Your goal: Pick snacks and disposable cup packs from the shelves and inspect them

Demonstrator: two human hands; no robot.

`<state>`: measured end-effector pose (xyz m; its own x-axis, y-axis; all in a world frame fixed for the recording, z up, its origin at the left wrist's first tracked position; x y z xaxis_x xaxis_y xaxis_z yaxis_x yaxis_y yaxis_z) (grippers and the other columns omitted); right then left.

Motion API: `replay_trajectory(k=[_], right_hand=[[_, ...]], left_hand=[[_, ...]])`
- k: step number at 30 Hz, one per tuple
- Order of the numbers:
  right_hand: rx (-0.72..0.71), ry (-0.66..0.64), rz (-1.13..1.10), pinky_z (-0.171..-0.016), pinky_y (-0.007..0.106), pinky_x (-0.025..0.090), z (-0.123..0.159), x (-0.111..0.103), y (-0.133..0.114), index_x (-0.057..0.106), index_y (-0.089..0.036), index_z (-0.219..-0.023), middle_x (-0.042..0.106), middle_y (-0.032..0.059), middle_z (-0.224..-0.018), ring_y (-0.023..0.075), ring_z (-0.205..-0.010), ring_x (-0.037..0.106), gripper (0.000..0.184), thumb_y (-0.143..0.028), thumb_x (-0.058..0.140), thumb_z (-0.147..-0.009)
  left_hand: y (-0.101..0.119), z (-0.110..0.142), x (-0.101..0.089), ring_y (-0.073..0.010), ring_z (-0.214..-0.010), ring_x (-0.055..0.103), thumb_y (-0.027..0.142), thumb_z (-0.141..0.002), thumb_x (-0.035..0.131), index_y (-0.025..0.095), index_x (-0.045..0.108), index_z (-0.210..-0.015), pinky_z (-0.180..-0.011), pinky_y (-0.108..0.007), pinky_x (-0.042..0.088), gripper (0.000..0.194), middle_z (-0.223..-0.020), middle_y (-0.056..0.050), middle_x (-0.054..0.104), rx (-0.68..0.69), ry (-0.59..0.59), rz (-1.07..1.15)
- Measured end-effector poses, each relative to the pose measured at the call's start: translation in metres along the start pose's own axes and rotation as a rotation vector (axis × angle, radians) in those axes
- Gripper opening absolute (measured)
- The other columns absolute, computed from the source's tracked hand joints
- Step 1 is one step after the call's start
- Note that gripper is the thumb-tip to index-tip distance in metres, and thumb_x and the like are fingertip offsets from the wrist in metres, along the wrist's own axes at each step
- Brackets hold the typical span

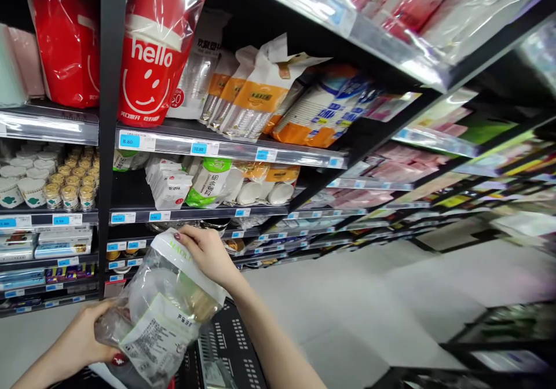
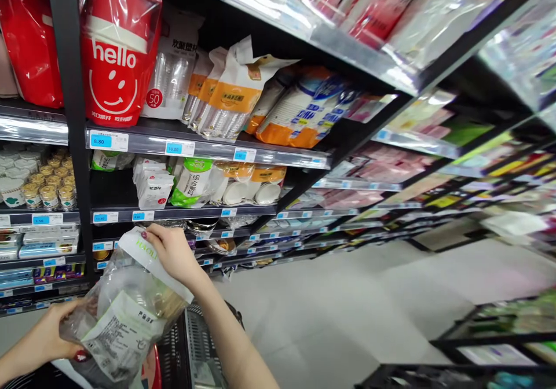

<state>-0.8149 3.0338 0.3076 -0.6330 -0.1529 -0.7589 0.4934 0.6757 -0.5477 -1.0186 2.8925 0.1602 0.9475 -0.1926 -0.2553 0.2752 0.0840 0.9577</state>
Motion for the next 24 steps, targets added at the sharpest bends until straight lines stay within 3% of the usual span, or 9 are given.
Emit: replay_trajectory(k=[5, 12, 15, 18, 21, 24], right_hand=[[0.082, -0.073, -0.118, -0.055, 0.023, 0.028, -0.007, 0.009, 0.007, 0.051, -0.018, -0.061, 0.044, -0.0035, -0.056, 0.0105, -0.055, 0.037, 0.029, -0.03, 0.044, -0.086], [0.25, -0.33, -0.395, -0.052, 0.024, 0.027, -0.021, 0.045, 0.064, 0.046, -0.017, -0.062, 0.038, -0.0036, -0.058, 0.0096, -0.055, 0.032, 0.04, -0.052, 0.044, -0.08], [0.268, -0.448, -0.446, -0.054, 0.025, 0.029, -0.012, 0.04, 0.08, 0.051, -0.016, -0.067, 0.043, -0.0027, -0.061, 0.0103, -0.056, 0.035, 0.044, -0.059, 0.05, -0.075], [0.283, -0.551, -0.466, -0.059, 0.025, 0.034, 0.006, 0.027, 0.089, 0.06, -0.014, -0.076, 0.052, 0.0003, -0.068, 0.0126, -0.063, 0.043, 0.042, -0.055, 0.06, -0.071], [0.309, -0.535, -0.478, -0.061, 0.025, 0.034, 0.024, 0.023, 0.096, 0.059, -0.015, -0.072, 0.053, 0.0007, -0.069, 0.0135, -0.065, 0.045, 0.039, -0.053, 0.061, -0.07], [0.344, -0.409, -0.464, -0.06, 0.025, 0.032, 0.035, 0.03, 0.104, 0.055, -0.016, -0.067, 0.049, 0.0002, -0.067, 0.0134, -0.064, 0.043, 0.038, -0.053, 0.058, -0.071]], left_hand=[[-0.005, 0.004, 0.002, -0.0324, -0.111, 0.057, 0.029, -0.055, 0.081, 0.019, 0.06, -0.123, -0.098, -0.038, 0.042, 0.072, -0.122, -0.008, 0.065, 0.019, -0.096, 0.14], [-0.013, -0.005, 0.003, -0.0308, -0.108, 0.059, 0.027, -0.054, 0.083, 0.019, 0.063, -0.117, -0.095, -0.036, 0.043, 0.067, -0.115, -0.007, 0.068, -0.022, -0.185, 0.266], [-0.018, -0.006, 0.003, -0.0325, -0.105, 0.06, 0.031, -0.053, 0.083, 0.018, 0.066, -0.111, -0.091, -0.037, 0.045, 0.061, -0.11, -0.007, 0.07, -0.044, -0.169, 0.287], [-0.024, -0.005, 0.0, -0.0351, -0.107, 0.058, 0.037, -0.051, 0.083, 0.016, 0.068, -0.108, -0.092, -0.039, 0.044, 0.063, -0.108, -0.009, 0.07, -0.05, -0.127, 0.267], [-0.032, -0.005, -0.005, -0.0354, -0.108, 0.057, 0.04, -0.05, 0.083, 0.015, 0.067, -0.111, -0.093, -0.04, 0.043, 0.068, -0.112, -0.01, 0.069, -0.027, -0.125, 0.295], [-0.037, -0.006, -0.009, -0.0344, -0.108, 0.057, 0.034, -0.052, 0.083, 0.017, 0.066, -0.112, -0.095, -0.041, 0.042, 0.065, -0.112, -0.009, 0.069, -0.019, -0.134, 0.308]])
Point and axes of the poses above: each hand's wrist, its own z-axis away from the middle knuckle, its own x-axis out of the palm, y = z × x, the point moved 2 cm from there along -z, towards the middle knuckle
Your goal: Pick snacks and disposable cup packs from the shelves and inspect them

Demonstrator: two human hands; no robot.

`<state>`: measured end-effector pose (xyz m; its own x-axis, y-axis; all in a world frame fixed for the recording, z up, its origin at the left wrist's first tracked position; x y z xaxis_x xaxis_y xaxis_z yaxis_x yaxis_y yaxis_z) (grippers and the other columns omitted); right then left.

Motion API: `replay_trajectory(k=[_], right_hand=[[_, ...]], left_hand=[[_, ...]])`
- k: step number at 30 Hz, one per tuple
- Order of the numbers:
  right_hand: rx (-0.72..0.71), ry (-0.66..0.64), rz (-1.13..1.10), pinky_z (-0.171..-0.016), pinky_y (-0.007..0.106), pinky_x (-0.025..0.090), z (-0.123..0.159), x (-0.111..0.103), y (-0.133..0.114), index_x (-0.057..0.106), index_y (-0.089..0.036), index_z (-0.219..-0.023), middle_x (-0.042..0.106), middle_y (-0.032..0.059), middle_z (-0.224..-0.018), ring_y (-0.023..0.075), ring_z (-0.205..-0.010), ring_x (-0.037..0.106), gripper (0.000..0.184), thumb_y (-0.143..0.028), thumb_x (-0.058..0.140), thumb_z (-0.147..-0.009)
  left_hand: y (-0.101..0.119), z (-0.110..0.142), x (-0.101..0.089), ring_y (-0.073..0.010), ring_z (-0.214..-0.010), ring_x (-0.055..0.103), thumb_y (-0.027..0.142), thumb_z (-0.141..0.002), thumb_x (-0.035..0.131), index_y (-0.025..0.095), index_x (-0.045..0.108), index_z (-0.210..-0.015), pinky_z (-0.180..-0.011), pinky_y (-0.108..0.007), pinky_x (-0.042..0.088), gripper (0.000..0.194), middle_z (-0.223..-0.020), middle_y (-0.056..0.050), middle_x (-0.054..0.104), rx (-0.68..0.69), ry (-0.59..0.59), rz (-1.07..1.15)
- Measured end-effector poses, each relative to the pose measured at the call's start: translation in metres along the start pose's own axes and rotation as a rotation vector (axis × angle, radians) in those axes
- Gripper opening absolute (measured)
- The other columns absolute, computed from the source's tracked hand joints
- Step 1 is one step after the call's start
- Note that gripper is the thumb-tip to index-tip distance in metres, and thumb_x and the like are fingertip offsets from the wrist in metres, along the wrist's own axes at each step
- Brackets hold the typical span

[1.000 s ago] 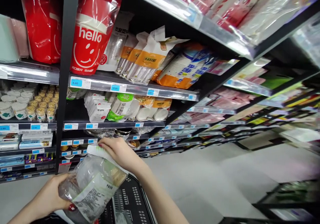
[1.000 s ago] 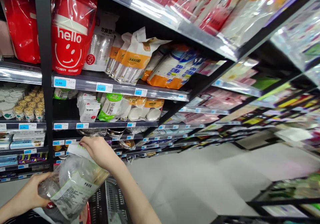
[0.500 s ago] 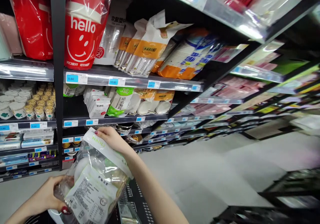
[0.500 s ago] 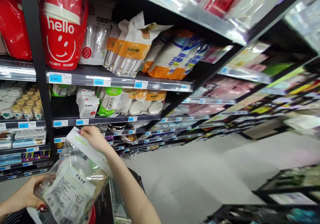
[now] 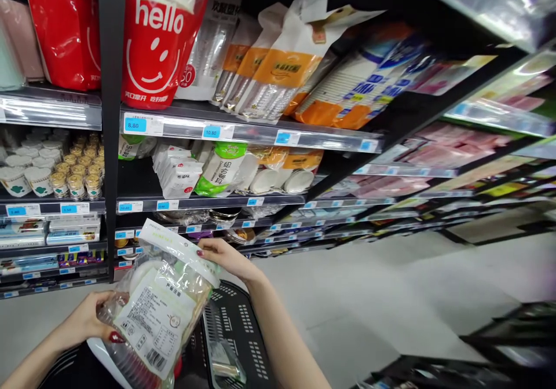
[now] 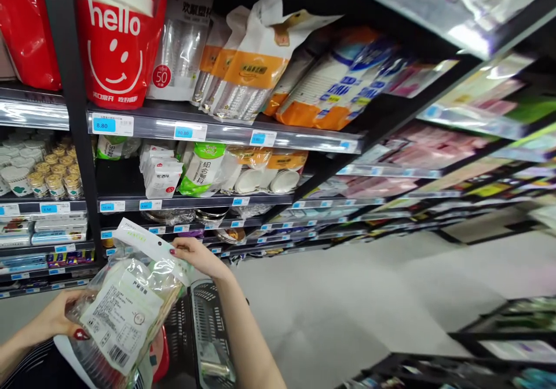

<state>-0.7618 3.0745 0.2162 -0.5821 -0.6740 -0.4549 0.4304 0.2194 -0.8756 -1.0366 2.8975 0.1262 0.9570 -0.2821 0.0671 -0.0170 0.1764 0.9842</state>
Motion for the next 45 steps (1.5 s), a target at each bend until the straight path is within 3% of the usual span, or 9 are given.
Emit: replay_trajectory(k=[7, 13, 19, 23, 27, 34, 40, 45], right_hand=[[0.046, 0.267, 0.02, -0.06, 0.027, 0.029, -0.019, 0.004, 0.019, 0.055, -0.015, -0.068, 0.047, 0.0005, -0.064, 0.0139, -0.062, 0.039, 0.035, -0.05, 0.052, -0.07], [0.052, 0.313, -0.008, -0.059, 0.027, 0.029, -0.034, 0.001, 0.025, 0.052, -0.015, -0.063, 0.044, -0.0008, -0.062, 0.0124, -0.061, 0.036, 0.037, -0.052, 0.052, -0.067], [0.058, 0.336, -0.026, -0.056, 0.025, 0.029, -0.035, 0.002, 0.023, 0.052, -0.015, -0.062, 0.044, -0.0007, -0.061, 0.0118, -0.059, 0.036, 0.038, -0.052, 0.052, -0.067], [0.044, 0.371, -0.014, -0.054, 0.025, 0.029, -0.026, -0.001, 0.009, 0.053, -0.015, -0.06, 0.044, -0.0009, -0.059, 0.0115, -0.057, 0.036, 0.036, -0.051, 0.053, -0.067], [-0.02, 0.45, 0.05, -0.056, 0.026, 0.032, -0.001, -0.001, -0.021, 0.058, -0.015, -0.068, 0.053, 0.0019, -0.065, 0.0137, -0.061, 0.043, 0.032, -0.046, 0.052, -0.074], [-0.232, 0.518, 0.282, -0.056, 0.025, 0.039, 0.046, 0.012, -0.073, 0.061, -0.019, -0.069, 0.06, 0.0042, -0.062, 0.0152, -0.057, 0.052, 0.031, -0.041, 0.048, -0.087], [-0.27, 0.528, 0.336, -0.051, 0.024, 0.039, 0.052, 0.015, -0.078, 0.061, -0.02, -0.069, 0.059, 0.0039, -0.06, 0.0147, -0.053, 0.052, 0.032, -0.041, 0.047, -0.089], [-0.222, 0.521, 0.3, -0.057, 0.026, 0.04, 0.042, 0.007, -0.071, 0.061, -0.02, -0.069, 0.061, 0.0041, -0.063, 0.0161, -0.057, 0.053, 0.029, -0.039, 0.048, -0.087]], left_hand=[[0.011, -0.004, 0.002, -0.03, -0.099, 0.061, 0.032, -0.059, 0.079, 0.014, 0.067, -0.11, -0.086, -0.035, 0.044, 0.055, -0.101, -0.007, 0.072, -0.079, 0.065, 0.139], [0.026, -0.009, 0.006, -0.0268, -0.095, 0.062, 0.033, -0.064, 0.077, 0.013, 0.067, -0.108, -0.082, -0.032, 0.045, 0.049, -0.098, -0.006, 0.072, -0.088, 0.065, 0.14], [0.027, -0.011, 0.006, -0.0275, -0.097, 0.062, 0.032, -0.064, 0.077, 0.014, 0.067, -0.11, -0.083, -0.033, 0.046, 0.05, -0.099, -0.006, 0.072, -0.094, 0.053, 0.165], [0.019, -0.014, 0.003, -0.0297, -0.102, 0.061, 0.031, -0.062, 0.078, 0.014, 0.064, -0.115, -0.089, -0.036, 0.045, 0.056, -0.107, -0.008, 0.071, -0.05, 0.048, 0.128], [0.01, -0.019, -0.002, -0.034, -0.118, 0.052, 0.025, -0.054, 0.084, 0.015, 0.062, -0.119, -0.101, -0.037, 0.038, 0.069, -0.121, -0.01, 0.065, -0.026, 0.08, -0.012], [0.005, -0.023, -0.002, -0.0325, -0.106, 0.057, 0.022, -0.049, 0.084, 0.014, 0.065, -0.114, -0.097, -0.037, 0.041, 0.068, -0.108, -0.007, 0.069, 0.01, 0.02, -0.07], [0.002, -0.025, -0.001, -0.0319, -0.101, 0.059, 0.02, -0.048, 0.084, 0.017, 0.068, -0.107, -0.093, -0.037, 0.043, 0.062, -0.104, -0.004, 0.07, 0.012, 0.001, -0.034], [0.008, -0.027, -0.001, -0.0333, -0.107, 0.056, 0.024, -0.052, 0.083, 0.018, 0.065, -0.114, -0.096, -0.038, 0.04, 0.065, -0.108, -0.004, 0.069, 0.009, -0.017, -0.026]])
Point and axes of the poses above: each hand's wrist, its own z-axis away from the middle knuckle, its own x-axis out of the palm, y = z × x, the point moved 2 cm from there along -z, towards the middle knuckle
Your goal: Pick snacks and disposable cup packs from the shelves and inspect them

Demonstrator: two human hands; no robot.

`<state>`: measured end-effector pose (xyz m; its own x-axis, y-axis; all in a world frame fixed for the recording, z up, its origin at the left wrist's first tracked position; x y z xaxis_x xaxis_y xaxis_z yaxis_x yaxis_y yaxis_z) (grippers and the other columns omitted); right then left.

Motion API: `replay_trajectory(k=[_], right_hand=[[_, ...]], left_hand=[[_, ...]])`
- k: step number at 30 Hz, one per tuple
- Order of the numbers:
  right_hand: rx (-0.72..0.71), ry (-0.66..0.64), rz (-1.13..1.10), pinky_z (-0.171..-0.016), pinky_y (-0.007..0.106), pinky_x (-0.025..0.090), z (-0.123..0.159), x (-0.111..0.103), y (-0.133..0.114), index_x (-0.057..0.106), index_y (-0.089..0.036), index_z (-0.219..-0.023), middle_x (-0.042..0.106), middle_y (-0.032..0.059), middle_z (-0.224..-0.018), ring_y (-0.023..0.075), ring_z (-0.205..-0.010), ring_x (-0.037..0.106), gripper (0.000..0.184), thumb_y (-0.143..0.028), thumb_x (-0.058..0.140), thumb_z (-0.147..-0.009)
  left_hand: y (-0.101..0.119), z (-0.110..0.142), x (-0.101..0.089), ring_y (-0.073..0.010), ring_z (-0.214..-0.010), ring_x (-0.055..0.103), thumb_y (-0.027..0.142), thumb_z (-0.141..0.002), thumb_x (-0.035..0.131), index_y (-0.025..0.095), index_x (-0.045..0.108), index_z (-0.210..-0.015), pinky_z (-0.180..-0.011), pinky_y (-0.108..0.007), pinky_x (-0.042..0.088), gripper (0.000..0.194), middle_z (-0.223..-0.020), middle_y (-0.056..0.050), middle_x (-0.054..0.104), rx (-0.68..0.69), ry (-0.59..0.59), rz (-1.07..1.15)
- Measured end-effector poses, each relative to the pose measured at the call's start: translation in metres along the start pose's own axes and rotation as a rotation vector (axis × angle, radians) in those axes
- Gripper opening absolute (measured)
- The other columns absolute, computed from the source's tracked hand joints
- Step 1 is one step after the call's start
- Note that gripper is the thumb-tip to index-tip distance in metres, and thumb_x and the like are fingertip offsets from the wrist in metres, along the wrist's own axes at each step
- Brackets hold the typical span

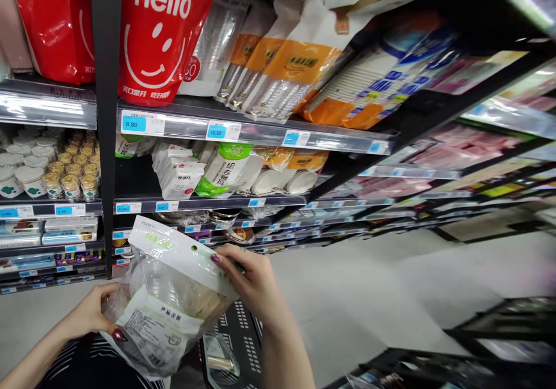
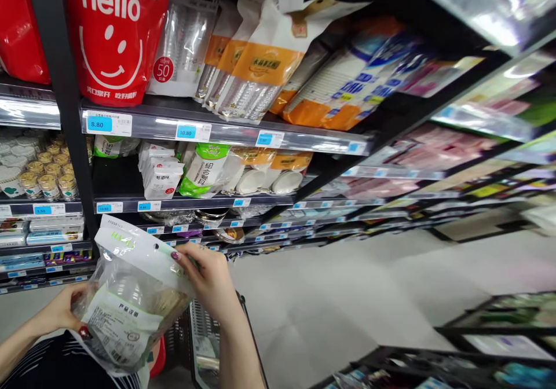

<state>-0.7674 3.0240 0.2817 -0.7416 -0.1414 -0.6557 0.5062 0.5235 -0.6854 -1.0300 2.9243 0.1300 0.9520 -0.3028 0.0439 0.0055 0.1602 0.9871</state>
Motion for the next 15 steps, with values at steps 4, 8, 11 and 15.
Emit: replay_trajectory(k=[4, 8, 11, 15], right_hand=[[0.119, -0.014, -0.015, -0.06, 0.029, 0.038, -0.026, 0.005, 0.026, 0.061, -0.018, -0.07, 0.063, 0.0051, -0.069, 0.0187, -0.064, 0.053, 0.028, -0.041, 0.05, -0.08], [0.196, -0.075, -0.07, -0.056, 0.028, 0.033, -0.059, 0.017, 0.06, 0.057, -0.017, -0.063, 0.055, 0.0028, -0.062, 0.0156, -0.059, 0.045, 0.031, -0.045, 0.05, -0.073], [0.206, -0.117, -0.097, -0.054, 0.027, 0.029, -0.076, 0.027, 0.08, 0.055, -0.016, -0.06, 0.047, -0.0002, -0.055, 0.0127, -0.055, 0.037, 0.034, -0.049, 0.05, -0.068], [0.215, -0.136, -0.12, -0.053, 0.026, 0.027, -0.084, 0.038, 0.097, 0.054, -0.016, -0.059, 0.042, -0.0021, -0.054, 0.011, -0.054, 0.033, 0.037, -0.052, 0.051, -0.065]], left_hand=[[0.006, -0.004, 0.002, -0.0353, -0.106, 0.057, 0.031, -0.048, 0.085, 0.014, 0.065, -0.114, -0.093, -0.041, 0.041, 0.071, -0.111, -0.009, 0.069, -0.045, -0.01, 0.067], [0.014, -0.008, 0.005, -0.0331, -0.11, 0.056, 0.031, -0.054, 0.082, 0.015, 0.062, -0.118, -0.095, -0.039, 0.041, 0.069, -0.113, -0.009, 0.068, -0.068, 0.009, 0.142], [0.022, -0.01, 0.005, -0.0322, -0.106, 0.059, 0.032, -0.056, 0.081, 0.014, 0.066, -0.109, -0.092, -0.038, 0.043, 0.058, -0.105, -0.009, 0.071, -0.102, 0.061, 0.112], [0.031, -0.009, 0.004, -0.032, -0.098, 0.062, 0.035, -0.055, 0.081, 0.011, 0.068, -0.099, -0.084, -0.036, 0.046, 0.052, -0.099, -0.01, 0.073, -0.146, 0.102, 0.093]])
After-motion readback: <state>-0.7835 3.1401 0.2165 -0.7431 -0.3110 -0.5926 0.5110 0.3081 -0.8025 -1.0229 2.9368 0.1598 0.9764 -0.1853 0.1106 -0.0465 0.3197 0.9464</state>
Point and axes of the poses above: each hand's wrist, its own z-axis away from the middle knuckle, its own x-axis out of the palm, y = z × x, the point moved 2 cm from there along -z, towards the middle knuckle
